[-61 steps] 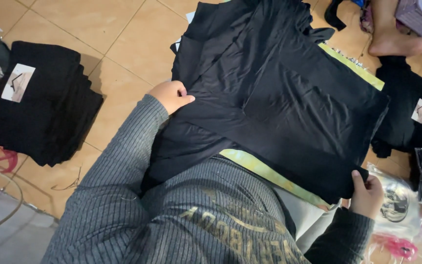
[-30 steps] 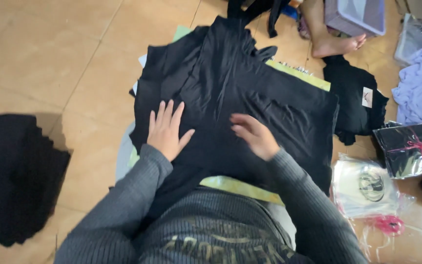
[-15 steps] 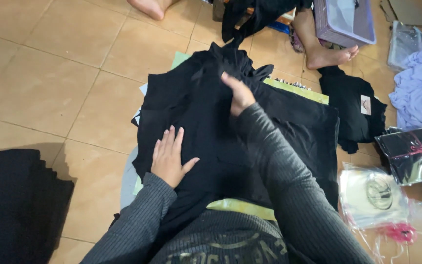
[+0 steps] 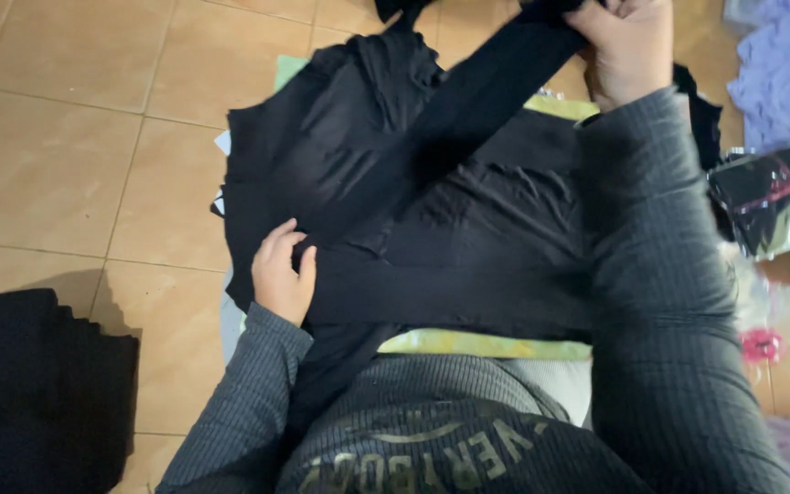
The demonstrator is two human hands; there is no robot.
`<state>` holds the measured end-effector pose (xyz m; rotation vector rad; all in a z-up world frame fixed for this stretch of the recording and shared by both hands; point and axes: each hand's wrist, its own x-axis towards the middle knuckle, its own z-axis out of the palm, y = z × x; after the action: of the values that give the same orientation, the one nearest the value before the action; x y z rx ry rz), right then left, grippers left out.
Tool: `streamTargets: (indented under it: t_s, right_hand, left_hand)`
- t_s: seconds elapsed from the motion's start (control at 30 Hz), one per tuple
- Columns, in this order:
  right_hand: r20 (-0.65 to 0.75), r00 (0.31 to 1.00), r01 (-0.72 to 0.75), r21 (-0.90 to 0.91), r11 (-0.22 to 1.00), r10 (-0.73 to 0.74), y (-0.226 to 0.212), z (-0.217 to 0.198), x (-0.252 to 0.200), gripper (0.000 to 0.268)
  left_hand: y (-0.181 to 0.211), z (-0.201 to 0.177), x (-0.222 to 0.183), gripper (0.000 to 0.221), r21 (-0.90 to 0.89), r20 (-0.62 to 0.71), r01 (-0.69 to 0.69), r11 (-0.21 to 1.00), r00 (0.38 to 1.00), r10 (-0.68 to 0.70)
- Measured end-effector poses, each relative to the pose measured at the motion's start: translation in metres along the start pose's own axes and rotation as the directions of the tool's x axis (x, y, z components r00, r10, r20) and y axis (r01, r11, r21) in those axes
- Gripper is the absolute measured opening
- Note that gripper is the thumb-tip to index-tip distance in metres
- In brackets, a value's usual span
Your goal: The person folds a black garment, using small snips to trim loose threads from the seams.
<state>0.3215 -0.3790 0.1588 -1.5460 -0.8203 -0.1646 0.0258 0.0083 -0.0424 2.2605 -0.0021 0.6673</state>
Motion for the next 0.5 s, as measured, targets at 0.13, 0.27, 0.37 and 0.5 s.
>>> streamTargets:
  t_s: [0.13,0.27,0.37,0.5]
  right_hand:
    - [0.33,0.918,0.187,-0.85,0.493,0.22,-0.07,-0.018,-0.043,0.026]
    - [0.228,0.922,0.079,-0.903,0.422,0.314,-0.066,-0.05,-0.12,0.041]
    - [0.277,0.932,0.038,-0.719,0.694,0.236,-0.051,-0.067,-0.201,0.041]
    - [0.221,0.886,-0.17,-0.663,0.729,0.408,-0.016,-0.055,-0.312,0.044]
  left_hand:
    - [-0.002,-0.001,-0.004,0.014,0.003,-0.016,-0.001,1.0,1.0,0.002]
    - [0.001,-0.008,-0.01,0.016,-0.002,0.024,-0.002,1.0,1.0,0.002]
    - [-0.012,-0.009,-0.013,0.018,-0.003,0.014,-0.091,0.996,0.996,0.091]
    - [-0.032,-0.013,-0.019,0.025,0.149,0.141,-0.1,0.984,0.987,0.079]
